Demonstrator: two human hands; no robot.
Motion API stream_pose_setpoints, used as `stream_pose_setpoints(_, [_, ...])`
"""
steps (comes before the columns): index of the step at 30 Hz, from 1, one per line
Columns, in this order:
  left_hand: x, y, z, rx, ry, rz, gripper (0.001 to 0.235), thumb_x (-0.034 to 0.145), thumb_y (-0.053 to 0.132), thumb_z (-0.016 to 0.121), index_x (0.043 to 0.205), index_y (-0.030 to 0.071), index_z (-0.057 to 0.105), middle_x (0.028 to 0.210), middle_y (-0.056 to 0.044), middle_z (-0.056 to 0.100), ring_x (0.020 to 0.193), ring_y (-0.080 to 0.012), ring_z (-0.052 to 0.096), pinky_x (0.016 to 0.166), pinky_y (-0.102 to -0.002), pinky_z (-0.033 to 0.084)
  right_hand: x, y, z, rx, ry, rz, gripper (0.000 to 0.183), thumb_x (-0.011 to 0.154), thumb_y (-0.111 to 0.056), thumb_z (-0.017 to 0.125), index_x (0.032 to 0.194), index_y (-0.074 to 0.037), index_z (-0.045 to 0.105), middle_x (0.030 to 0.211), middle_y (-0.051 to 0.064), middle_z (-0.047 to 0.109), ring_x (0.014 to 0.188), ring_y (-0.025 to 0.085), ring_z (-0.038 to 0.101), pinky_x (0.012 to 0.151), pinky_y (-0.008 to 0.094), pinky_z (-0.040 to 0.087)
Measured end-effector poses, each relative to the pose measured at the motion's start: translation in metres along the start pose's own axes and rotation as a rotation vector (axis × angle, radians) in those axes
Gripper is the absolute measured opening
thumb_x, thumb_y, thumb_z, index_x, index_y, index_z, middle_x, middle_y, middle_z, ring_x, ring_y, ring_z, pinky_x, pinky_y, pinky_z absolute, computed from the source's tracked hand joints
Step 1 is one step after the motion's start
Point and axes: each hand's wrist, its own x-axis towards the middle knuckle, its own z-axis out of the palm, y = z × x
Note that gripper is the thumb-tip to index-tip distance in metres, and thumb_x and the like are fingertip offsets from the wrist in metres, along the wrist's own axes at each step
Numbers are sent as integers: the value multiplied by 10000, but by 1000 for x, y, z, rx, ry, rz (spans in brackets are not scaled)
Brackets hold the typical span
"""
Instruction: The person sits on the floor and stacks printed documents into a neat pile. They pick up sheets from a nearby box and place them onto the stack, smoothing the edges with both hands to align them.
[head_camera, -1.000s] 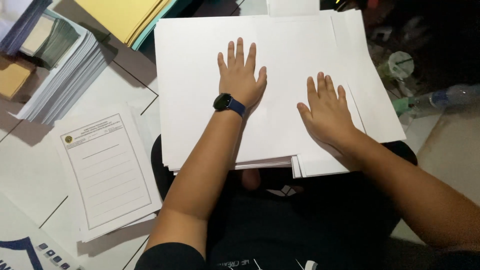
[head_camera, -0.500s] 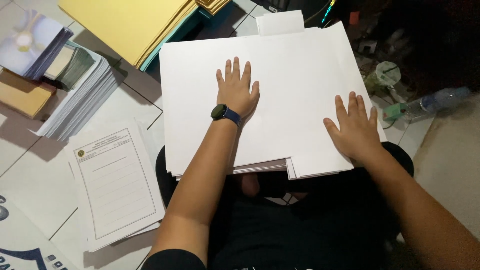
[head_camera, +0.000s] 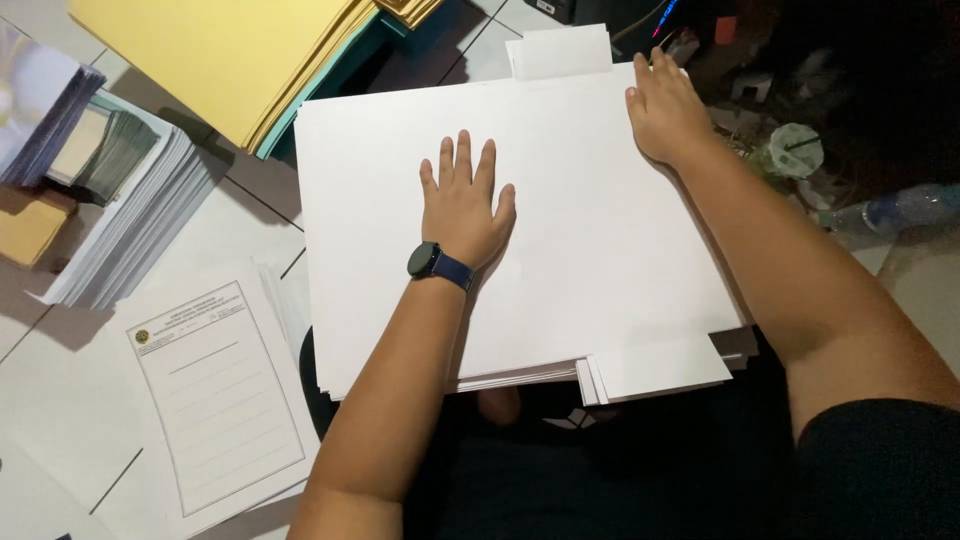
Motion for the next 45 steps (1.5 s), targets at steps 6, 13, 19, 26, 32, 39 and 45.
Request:
stream_pose_setpoints(6, [1,6,-6,-37,0,-38,674,1048,492,311,1632,155,287,1703,-189,199,1590,-333,85,1244,-571,-20,-32,-10,-14,-3,-45,5,649,1134,-320,271,1637,85,208,1685,333,170,1576,433,159,1279,514,116])
stream_pose_setpoints(13, [8,-3,13,-5,146,36,671,1009,459,356,1594,130,337,1670,-182,252,1545,-372,164,1220,-609,91,-112,-2,-23,4,-84,99,661,1088,-318,298,1626,25,125,1714,201,101,1584,312,117,1277,431,110])
stream_pose_setpoints(19, [0,4,2,42,40,-85,721,1027,544,275,1639,163,292,1712,-161,208,1593,-310,97,1249,-561,-11,-211,-47,-50,-166,-242,-36,865,1045,-626,269,1649,-9,207,1710,243,180,1589,376,161,1284,479,107])
stream_pose_setpoints(26, [-1,6,3,35,50,-76,711,1034,529,277,1635,151,300,1713,-170,206,1594,-322,104,1247,-574,-13,-263,-113,-48,-233,-393,-335,1047,910,-844,422,1666,-170,159,1692,244,169,1555,462,139,1246,557,136])
stream_pose_setpoints(32, [-9,8,-6,48,22,-104,691,1047,505,268,1644,157,265,1719,-162,180,1598,-315,84,1257,-571,-3,-163,-94,-33,-54,-387,-277,911,1030,-658,327,1642,-1,173,1683,308,158,1564,470,125,1257,558,102])
stream_pose_setpoints(39, [8,-2,23,106,175,-48,698,1020,516,362,1612,153,295,1688,-157,204,1562,-353,134,1248,-594,92,-8,-128,-10,-5,-162,-34,784,1090,-456,311,1634,41,43,1708,220,-54,1585,319,-72,1292,480,4])
stream_pose_setpoints(45, [10,1,24,67,182,-61,692,1010,504,388,1607,166,304,1693,-144,204,1571,-338,145,1263,-592,101,60,-108,24,-1,96,-117,612,1138,-295,370,1503,194,422,1634,338,218,1513,426,121,1210,556,121])
